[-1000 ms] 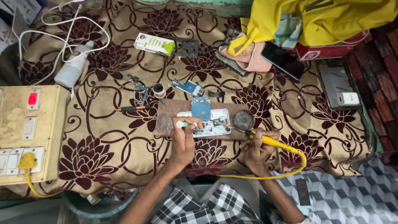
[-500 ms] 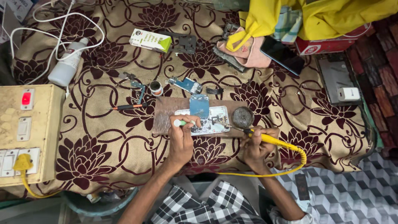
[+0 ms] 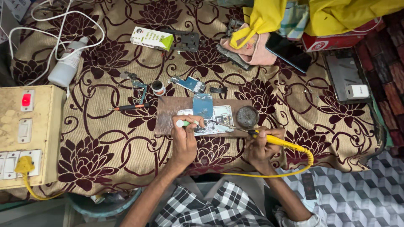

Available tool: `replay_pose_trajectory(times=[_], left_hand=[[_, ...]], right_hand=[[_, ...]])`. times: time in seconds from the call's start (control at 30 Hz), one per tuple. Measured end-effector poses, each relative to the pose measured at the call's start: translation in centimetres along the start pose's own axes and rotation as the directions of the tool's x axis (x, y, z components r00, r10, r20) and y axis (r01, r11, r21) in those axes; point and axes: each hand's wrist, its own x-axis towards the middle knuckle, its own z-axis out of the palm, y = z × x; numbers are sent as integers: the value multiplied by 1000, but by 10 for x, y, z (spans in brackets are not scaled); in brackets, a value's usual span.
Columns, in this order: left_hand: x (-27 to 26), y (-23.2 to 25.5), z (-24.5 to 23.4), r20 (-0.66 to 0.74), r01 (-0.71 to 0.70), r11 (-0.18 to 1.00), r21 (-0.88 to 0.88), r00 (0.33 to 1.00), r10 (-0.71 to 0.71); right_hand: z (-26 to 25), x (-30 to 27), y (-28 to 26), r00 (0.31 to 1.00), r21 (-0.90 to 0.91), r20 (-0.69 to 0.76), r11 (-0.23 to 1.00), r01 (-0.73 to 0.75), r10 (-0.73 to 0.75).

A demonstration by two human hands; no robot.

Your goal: The person uses a soldering iron and solder wire to apply solder to a small circuit board. They repeatedly dip the iron into a soldering pot and apply heat to specific points on the board while feeding solder.

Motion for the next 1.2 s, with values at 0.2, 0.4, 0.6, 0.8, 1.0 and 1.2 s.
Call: replay_pose_trajectory(times=[0.2,0.4,0.6,0.8,1.0,1.2], left_hand=[[-6,-8,0,0,-12,1000,0,1000,12],[-6,-19,2,14,-28,999,-19,1000,28],[-5,-13,1,10,-8,1000,-14,1000,8],[-1,-4,0,8,-29,999,-34,1000,29],[-2,0,1,-7,-9,999,-41,1000,9],[-7,-6,2,-9,-21,1000,0,1000,21]], right_hand=[[2,3,-4,1000,-56,13,998,-16,17],[8,7,0,996,-61,-2,994,91,-92],[6,6,1,998,45,-7,997,68,-68],[6,6,-6,999,-15,39,1000,18,-17],[5,2,-6,1000,-85,4,996,26,-25],[4,4,-8,987,-18,90,991,132,-130]])
